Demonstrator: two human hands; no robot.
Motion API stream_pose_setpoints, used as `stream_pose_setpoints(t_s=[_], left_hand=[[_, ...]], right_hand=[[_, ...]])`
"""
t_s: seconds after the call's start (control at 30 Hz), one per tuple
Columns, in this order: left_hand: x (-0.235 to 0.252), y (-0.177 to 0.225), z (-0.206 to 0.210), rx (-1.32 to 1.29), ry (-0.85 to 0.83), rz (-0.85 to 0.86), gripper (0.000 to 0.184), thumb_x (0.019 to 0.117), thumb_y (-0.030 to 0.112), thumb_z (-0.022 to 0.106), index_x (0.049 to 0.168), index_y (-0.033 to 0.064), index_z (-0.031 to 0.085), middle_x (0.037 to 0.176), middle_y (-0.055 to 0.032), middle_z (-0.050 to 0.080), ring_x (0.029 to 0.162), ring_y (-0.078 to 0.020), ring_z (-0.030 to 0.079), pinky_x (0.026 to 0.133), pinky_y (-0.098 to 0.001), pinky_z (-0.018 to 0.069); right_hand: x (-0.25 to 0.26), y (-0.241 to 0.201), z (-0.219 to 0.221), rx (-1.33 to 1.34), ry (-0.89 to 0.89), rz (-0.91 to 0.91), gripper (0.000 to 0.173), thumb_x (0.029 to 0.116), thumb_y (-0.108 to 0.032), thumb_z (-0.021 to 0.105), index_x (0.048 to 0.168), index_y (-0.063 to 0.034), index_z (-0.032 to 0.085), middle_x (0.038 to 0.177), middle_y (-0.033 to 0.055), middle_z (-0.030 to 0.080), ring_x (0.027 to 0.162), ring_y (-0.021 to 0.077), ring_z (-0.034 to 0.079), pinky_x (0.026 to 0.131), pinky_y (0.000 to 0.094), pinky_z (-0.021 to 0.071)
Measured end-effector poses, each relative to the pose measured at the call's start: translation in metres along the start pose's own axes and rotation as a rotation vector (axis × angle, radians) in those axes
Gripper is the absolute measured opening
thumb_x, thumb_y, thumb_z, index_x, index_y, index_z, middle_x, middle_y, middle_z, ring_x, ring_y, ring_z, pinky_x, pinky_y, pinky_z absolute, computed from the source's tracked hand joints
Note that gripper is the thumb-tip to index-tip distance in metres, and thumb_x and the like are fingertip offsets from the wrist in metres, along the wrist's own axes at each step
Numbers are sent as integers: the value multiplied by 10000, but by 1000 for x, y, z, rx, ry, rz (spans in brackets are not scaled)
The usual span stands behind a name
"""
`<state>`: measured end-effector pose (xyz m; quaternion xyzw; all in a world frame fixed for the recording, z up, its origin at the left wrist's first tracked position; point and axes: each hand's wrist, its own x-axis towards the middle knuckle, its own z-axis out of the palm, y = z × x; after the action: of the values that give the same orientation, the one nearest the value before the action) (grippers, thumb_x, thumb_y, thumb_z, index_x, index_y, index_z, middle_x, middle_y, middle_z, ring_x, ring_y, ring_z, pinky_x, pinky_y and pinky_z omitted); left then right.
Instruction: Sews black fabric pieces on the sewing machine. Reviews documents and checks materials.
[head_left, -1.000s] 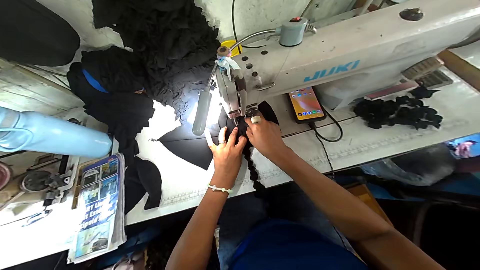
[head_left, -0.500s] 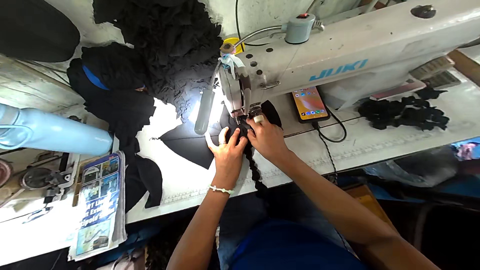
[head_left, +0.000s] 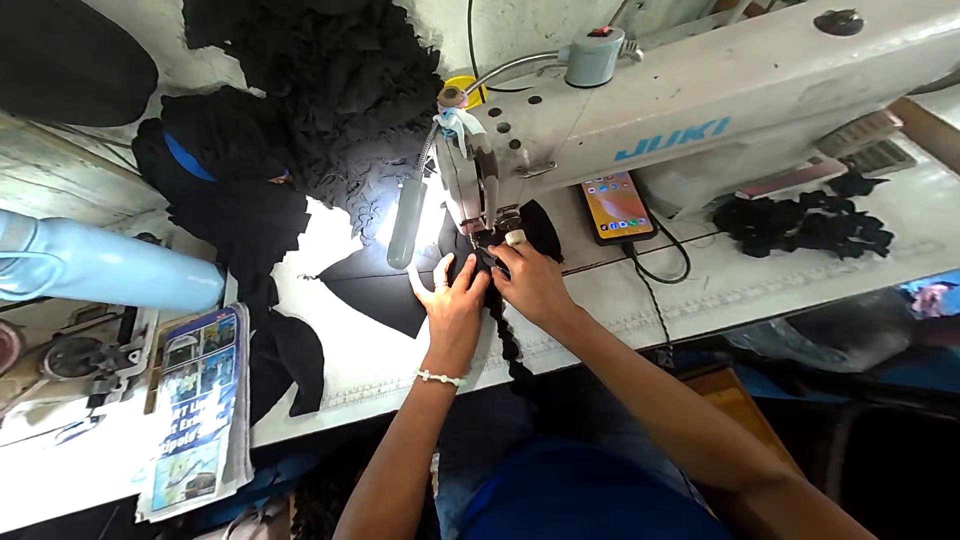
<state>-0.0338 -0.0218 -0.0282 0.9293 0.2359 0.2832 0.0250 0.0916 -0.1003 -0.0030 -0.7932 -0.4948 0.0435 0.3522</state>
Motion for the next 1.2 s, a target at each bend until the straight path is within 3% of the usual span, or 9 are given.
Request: stream_pose_setpoints(t_s=[0.17,0.37,0.57,0.67,0.83,0.97,1.2], left_hand=[[-1,-1,0,12,-11,11,157,943,101,667,977,191,792,1240,-35,743,1305,-415,585,1050,-827,180],[-1,-1,0,-1,-17,-1,163,972,107,634,999,162,786,1245,-24,743,1314,-394,585,1066,-818,178],[1,-1,-1,11,-19,15,172,957,84,642,1002,160,790,1244,-32,745,1304,-401,594,1055,-820,185],[1,-1,0,19,-15,12,166,961,91,642,993,166,786,1247,-22,743,1307,-394,593,1056,-819,189],[0,-2,2,-6,2,-4,177,979,95,620,1010,154,784,1244,-20,744,1312,-374,592,1072,-809,176],[-1,-4,2,-8,2,-4,170,976,94,624,1012,149,780,1244,-18,744,1310,-372,595,1068,-812,178],[1,-2,1,7,-25,17,166,963,101,643,1002,176,786,1260,-15,736,1314,-393,583,1060,-816,183]], right_hand=[[-1,5,-1,64,176,-4,244,892,-58,735,1103,62,712,1123,244,656,737,349,696,594,489,580],[-1,-1,-6,-6,-35,22,269,898,-47,707,1155,27,734,1133,238,674,760,379,705,631,537,576],[4,1,-4,129,89,44,271,927,-81,718,1165,48,707,1162,245,653,832,368,701,681,520,586],[3,5,-7,70,98,10,236,882,-40,738,1100,49,725,1127,237,665,759,364,699,615,521,579],[0,0,-5,-80,-17,-56,253,871,-34,714,1116,16,755,1077,223,686,723,358,700,577,506,563],[1,0,0,21,-16,8,290,915,-56,697,1191,28,718,1135,248,660,767,379,697,632,529,570],[-7,7,5,137,87,76,287,912,-66,723,1183,28,713,1160,232,658,876,368,701,696,522,586]])
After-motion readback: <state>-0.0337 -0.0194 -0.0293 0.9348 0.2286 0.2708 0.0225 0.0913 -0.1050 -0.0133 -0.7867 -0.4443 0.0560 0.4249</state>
